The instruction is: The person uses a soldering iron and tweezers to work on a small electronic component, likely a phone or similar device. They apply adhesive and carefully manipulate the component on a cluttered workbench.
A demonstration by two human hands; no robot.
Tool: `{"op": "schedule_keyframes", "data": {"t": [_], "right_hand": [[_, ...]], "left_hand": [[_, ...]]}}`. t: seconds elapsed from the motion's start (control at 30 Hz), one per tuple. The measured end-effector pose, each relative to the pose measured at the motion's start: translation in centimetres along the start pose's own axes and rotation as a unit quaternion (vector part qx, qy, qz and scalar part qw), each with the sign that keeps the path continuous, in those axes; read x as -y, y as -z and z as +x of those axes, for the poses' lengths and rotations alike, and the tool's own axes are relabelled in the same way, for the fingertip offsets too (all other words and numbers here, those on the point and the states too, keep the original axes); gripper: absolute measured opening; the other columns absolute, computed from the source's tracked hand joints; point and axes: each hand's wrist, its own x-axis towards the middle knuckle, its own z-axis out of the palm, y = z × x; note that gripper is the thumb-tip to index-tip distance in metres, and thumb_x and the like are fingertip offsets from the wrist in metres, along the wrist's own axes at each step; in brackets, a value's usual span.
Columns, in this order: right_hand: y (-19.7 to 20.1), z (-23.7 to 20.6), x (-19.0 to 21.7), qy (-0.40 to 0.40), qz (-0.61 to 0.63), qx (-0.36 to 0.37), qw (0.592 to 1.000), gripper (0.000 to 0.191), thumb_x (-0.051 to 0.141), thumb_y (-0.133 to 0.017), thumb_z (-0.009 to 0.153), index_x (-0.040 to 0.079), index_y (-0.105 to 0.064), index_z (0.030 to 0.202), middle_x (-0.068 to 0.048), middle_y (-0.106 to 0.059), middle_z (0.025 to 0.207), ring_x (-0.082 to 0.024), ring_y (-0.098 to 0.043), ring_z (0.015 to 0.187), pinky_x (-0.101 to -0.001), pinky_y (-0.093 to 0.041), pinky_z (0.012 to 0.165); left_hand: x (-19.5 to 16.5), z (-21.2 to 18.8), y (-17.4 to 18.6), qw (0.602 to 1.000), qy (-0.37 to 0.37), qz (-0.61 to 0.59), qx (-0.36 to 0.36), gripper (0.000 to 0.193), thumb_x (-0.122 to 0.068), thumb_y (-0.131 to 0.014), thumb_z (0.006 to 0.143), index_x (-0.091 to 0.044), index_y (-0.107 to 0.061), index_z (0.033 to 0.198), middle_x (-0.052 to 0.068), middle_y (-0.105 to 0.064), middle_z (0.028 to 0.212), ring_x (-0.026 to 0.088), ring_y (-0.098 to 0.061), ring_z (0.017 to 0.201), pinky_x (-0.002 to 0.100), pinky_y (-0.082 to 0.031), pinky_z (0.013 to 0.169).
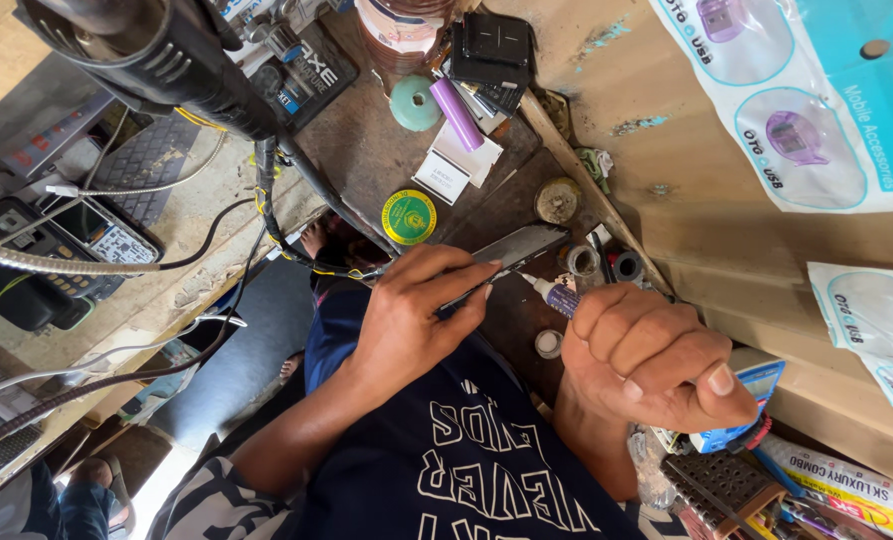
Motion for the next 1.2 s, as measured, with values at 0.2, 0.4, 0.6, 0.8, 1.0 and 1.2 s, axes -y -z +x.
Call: {"op": "schedule_keyframes", "data": {"t": [0.2,0.4,0.6,0.8,1.0,1.2], "right_hand": [[-0.11,-0.2,-0.15,0.002,0.0,-0.002,1.0,0.046,0.032,-0.038,0.098,0.007,-0.048,0.061,-0.005,-0.048,0.05,-0.016,-0.029,0.037,-0.0371,-0.027,0.043],[0.11,-0.2,-0.09,0.0,-0.002,-0.002,1.0,0.046,0.032,-0.037,0.099,0.007,-0.049,0.061,-0.005,-0.048,0.05,-0.016,-0.03,0.038,-0.0373,-0.026,0.044],[0.47,-0.11,0.03,-0.003,-0.002,0.007,1.0,0.046,0.032,-0.037,0.099,0.007,-0.05,0.062,-0.004,-0.048,0.05,-0.016,-0.03,0.038,-0.0372,-0.026,0.044],[0.52,-0.2,0.03,0.004,0.005,0.002,1.0,0.044,0.032,-0.037,0.098,0.008,-0.05,0.063,-0.004,-0.048,0.05,-0.016,-0.03,0.037,-0.0368,-0.027,0.044],[0.57,-0.19,0.17,0.001,0.003,0.004,1.0,0.044,0.032,-0.037,0.098,0.007,-0.05,0.064,-0.004,-0.048,0.051,-0.016,-0.03,0.038,-0.0372,-0.028,0.044],[0.49,-0.28,0.18,0.009,0.001,0.004,1.0,0.046,0.032,-0.037,0.099,0.007,-0.05,0.063,-0.005,-0.048,0.051,-0.016,-0.03,0.038,-0.0368,-0.029,0.043]], "left_hand": [[0.04,-0.09,0.04,1.0,0.0,0.0,0.0,0.024,-0.007,-0.078,0.088,-0.007,-0.077,0.111,0.004,-0.071,0.101,0.022,-0.069,0.092,0.034,-0.056,0.082],[0.06,-0.05,0.09,1.0,-0.002,0.001,0.002,0.023,-0.007,-0.078,0.088,-0.007,-0.077,0.111,0.004,-0.071,0.1,0.022,-0.069,0.091,0.035,-0.056,0.082],[0.11,0.02,0.06,1.0,-0.004,0.002,0.003,0.023,-0.007,-0.078,0.088,-0.007,-0.078,0.111,0.004,-0.071,0.1,0.022,-0.069,0.091,0.034,-0.056,0.082],[0.14,0.05,0.04,1.0,-0.004,0.001,0.005,0.023,-0.007,-0.078,0.088,-0.007,-0.077,0.11,0.004,-0.071,0.1,0.022,-0.069,0.091,0.035,-0.056,0.082],[0.12,0.06,0.0,1.0,-0.007,0.002,0.0,0.023,-0.007,-0.078,0.088,-0.007,-0.077,0.11,0.004,-0.071,0.101,0.023,-0.069,0.092,0.035,-0.056,0.083],[0.09,-0.05,0.08,1.0,-0.005,0.001,0.002,0.023,-0.007,-0.078,0.088,-0.007,-0.077,0.111,0.004,-0.071,0.101,0.023,-0.069,0.091,0.035,-0.056,0.082]]}}
